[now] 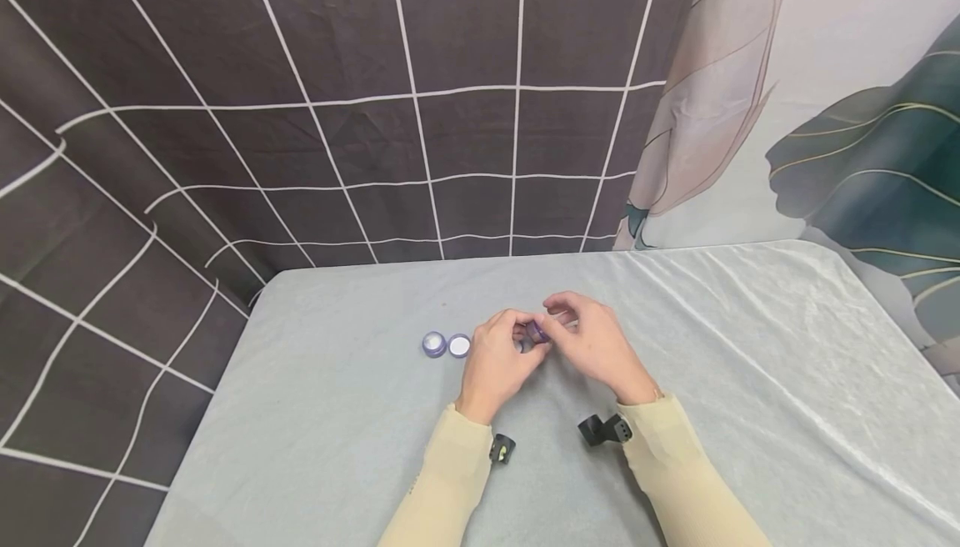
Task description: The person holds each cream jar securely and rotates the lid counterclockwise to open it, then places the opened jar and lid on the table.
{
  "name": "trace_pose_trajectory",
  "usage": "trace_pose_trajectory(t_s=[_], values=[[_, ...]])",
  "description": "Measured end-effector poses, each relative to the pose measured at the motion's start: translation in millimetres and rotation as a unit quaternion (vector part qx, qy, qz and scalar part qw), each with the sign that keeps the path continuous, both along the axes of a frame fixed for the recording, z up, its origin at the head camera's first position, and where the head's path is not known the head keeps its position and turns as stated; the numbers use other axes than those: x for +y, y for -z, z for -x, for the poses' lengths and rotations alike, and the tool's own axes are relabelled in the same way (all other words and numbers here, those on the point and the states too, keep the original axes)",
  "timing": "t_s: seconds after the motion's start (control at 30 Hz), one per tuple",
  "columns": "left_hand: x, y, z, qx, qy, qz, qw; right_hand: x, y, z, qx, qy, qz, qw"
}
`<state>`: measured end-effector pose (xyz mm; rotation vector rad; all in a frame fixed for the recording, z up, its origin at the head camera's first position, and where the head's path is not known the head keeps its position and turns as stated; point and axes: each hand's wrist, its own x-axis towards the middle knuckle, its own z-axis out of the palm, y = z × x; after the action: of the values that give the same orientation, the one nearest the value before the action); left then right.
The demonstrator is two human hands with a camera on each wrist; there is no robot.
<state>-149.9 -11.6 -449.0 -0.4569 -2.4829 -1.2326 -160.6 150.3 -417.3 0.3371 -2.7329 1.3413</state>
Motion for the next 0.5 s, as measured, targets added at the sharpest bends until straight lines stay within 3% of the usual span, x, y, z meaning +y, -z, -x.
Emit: trace_pose_trajectory(t_s=[0.5], values=[[0.4,-0.7,-0.8,0.007,-0.004,0.002,1.0,0.7,1.9,0.7,-0.013,0.017,-0.03,0.9993]])
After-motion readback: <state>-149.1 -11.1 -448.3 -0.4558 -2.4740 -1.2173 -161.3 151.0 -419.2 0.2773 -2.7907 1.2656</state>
